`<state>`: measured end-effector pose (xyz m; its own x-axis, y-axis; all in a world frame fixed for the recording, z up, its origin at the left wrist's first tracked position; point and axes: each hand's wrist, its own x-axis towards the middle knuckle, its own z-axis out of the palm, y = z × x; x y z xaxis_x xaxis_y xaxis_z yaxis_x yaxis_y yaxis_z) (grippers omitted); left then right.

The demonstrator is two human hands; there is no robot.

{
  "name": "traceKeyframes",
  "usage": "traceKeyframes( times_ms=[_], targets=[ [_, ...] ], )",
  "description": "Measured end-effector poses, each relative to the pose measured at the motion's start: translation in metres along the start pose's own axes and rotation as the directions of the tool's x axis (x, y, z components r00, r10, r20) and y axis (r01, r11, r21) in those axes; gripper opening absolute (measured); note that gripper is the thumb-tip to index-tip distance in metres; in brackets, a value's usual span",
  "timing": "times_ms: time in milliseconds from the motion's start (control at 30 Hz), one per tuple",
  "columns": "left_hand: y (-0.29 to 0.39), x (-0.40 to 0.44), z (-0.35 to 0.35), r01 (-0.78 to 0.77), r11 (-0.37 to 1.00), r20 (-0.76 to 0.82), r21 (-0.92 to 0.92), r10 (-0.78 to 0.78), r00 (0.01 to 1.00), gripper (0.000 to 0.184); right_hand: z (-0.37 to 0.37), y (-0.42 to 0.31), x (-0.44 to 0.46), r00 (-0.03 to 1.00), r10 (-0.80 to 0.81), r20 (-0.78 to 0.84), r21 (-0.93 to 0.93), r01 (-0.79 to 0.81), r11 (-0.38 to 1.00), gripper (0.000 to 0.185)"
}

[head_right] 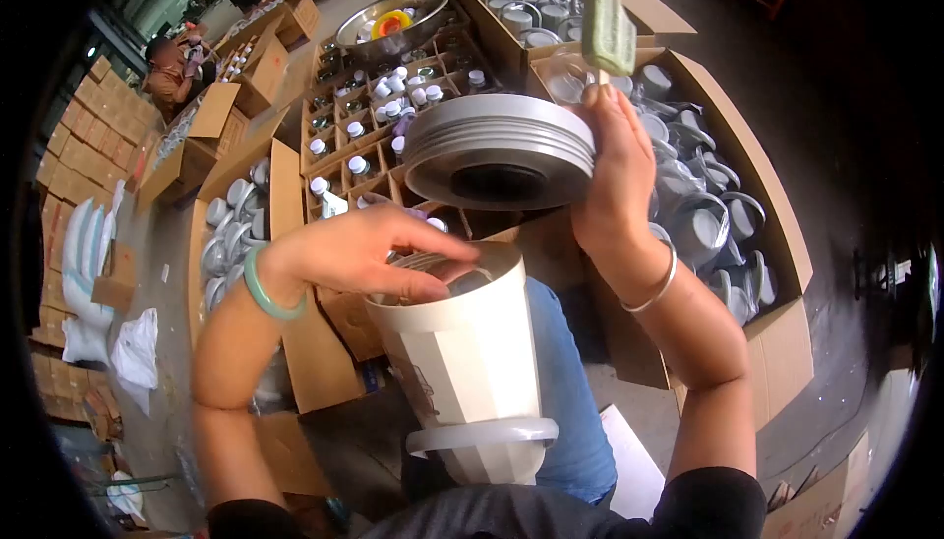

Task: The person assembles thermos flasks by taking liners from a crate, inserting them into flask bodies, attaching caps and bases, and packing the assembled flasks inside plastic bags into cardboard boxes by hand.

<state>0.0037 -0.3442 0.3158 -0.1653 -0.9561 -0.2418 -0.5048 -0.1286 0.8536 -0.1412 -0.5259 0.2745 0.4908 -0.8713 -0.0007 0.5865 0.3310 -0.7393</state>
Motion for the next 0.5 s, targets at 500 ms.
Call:
traceKeyframes(
  times_ms=[500],
  targets=[
    [0.000,0.011,-0.005,0.148,0.989,0.288,0.019,-0.148,0.946,0.060,-0.014,-0.004,0.006,0.998,0.042,0.043,-0.022,-0.041,0.999,0.012]
  ],
)
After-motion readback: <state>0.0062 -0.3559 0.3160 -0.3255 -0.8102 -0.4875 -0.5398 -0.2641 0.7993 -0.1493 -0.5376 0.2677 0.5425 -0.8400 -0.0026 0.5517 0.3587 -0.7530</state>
